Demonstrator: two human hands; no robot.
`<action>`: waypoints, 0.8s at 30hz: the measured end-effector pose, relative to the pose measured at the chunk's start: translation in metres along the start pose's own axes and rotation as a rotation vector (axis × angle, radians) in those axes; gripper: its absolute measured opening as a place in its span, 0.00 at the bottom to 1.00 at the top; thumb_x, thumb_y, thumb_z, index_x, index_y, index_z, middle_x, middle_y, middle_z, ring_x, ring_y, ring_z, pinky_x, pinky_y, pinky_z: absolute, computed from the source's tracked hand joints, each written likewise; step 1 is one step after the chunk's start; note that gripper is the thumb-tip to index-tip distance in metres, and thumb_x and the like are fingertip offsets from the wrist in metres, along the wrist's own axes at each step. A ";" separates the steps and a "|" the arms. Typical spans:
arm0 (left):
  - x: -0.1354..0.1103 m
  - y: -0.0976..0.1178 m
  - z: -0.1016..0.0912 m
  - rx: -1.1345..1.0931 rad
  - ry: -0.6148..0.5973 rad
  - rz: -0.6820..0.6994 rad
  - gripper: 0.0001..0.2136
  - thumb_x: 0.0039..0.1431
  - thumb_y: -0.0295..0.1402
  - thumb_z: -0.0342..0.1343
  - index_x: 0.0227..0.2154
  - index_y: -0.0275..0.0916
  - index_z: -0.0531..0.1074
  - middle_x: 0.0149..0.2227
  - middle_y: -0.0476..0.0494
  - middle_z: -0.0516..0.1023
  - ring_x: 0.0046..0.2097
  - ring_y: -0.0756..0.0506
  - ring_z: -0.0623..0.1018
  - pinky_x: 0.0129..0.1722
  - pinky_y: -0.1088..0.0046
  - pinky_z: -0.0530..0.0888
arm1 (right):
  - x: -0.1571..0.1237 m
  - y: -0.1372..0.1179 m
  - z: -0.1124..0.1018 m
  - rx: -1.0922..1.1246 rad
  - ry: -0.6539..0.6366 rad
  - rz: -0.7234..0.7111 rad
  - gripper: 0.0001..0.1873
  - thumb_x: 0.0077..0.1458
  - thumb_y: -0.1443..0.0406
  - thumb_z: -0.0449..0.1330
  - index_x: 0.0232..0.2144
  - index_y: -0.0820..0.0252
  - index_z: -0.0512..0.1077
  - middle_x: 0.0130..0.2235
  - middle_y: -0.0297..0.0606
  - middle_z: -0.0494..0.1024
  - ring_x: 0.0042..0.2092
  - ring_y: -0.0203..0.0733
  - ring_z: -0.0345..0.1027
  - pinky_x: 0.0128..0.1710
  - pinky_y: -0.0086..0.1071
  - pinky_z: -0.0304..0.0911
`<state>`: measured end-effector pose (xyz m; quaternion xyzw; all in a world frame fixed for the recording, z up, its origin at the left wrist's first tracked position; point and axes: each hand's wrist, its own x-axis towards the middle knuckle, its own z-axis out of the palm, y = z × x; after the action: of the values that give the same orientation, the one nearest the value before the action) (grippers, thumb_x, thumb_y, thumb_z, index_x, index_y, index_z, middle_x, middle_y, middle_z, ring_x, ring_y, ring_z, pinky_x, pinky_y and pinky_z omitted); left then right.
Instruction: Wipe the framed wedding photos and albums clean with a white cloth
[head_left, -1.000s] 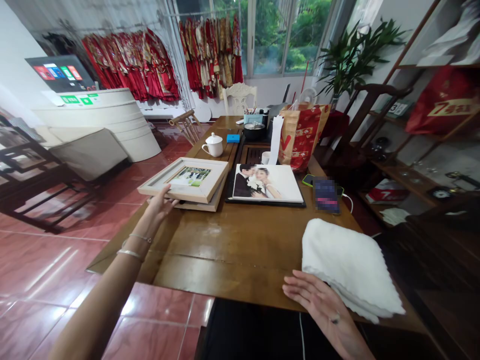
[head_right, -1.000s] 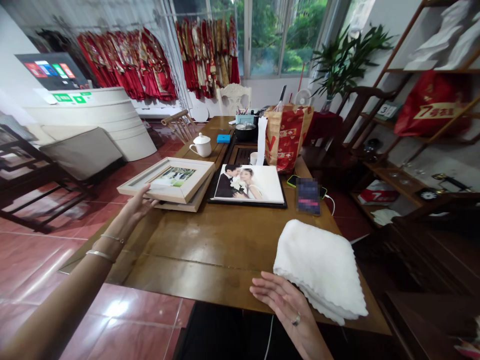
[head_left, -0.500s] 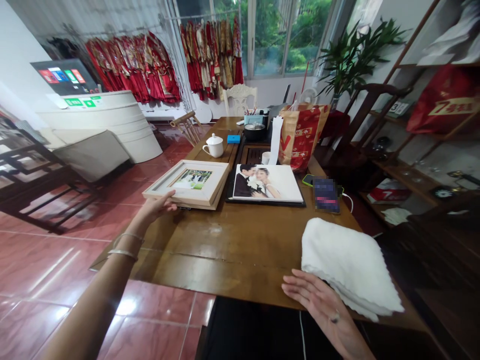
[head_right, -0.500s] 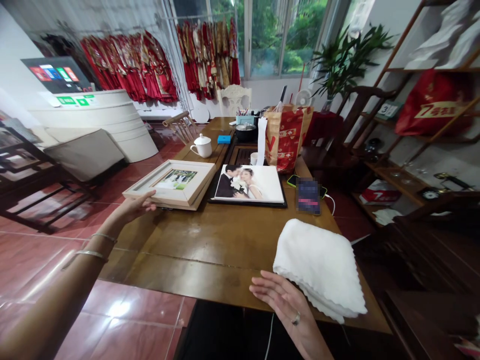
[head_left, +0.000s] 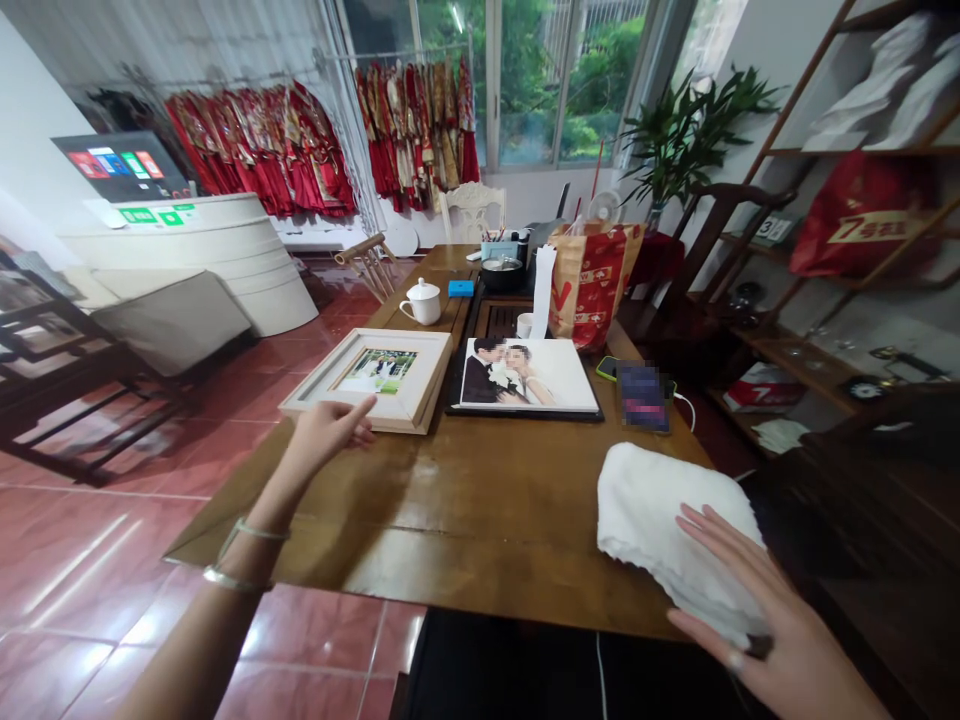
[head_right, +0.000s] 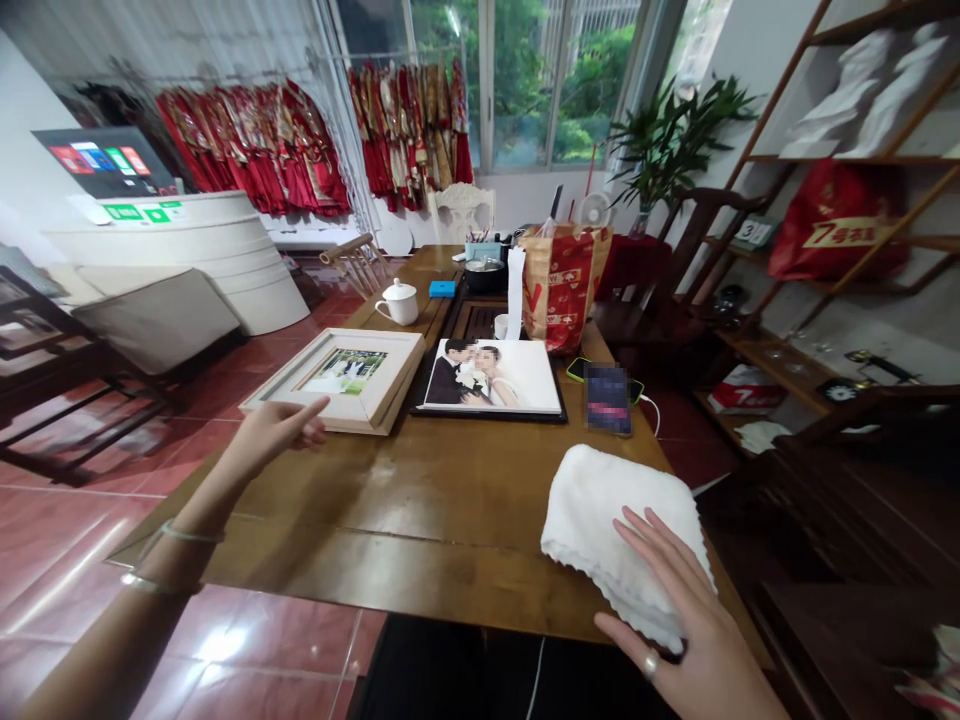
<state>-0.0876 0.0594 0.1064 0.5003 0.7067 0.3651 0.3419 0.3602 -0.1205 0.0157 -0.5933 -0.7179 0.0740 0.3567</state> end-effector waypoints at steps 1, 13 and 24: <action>-0.006 0.005 0.009 0.025 -0.045 0.084 0.19 0.45 0.48 0.65 0.16 0.35 0.73 0.17 0.42 0.77 0.20 0.45 0.77 0.23 0.74 0.72 | 0.002 0.008 0.006 -0.066 -0.001 -0.050 0.31 0.52 0.55 0.62 0.58 0.52 0.64 0.60 0.43 0.68 0.62 0.59 0.58 0.61 0.53 0.56; 0.053 0.058 0.150 0.311 -0.058 0.230 0.13 0.45 0.37 0.66 0.30 0.31 0.77 0.44 0.26 0.79 0.53 0.31 0.74 0.49 0.65 0.68 | 0.015 0.001 0.059 -0.542 0.177 0.067 0.31 0.46 0.73 0.54 0.54 0.56 0.66 0.52 0.44 0.74 0.53 0.56 0.66 0.48 0.47 0.62; 0.104 0.068 0.170 0.317 -0.094 0.184 0.21 0.31 0.43 0.73 0.24 0.35 0.72 0.39 0.25 0.80 0.56 0.25 0.71 0.44 0.66 0.70 | 0.012 0.012 0.064 -0.529 0.200 0.015 0.35 0.43 0.76 0.54 0.56 0.52 0.64 0.53 0.41 0.74 0.55 0.56 0.65 0.51 0.47 0.60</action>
<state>0.0599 0.2038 0.0677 0.6268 0.6900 0.2553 0.2567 0.3308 -0.0856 -0.0330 -0.6755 -0.6691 -0.1722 0.2576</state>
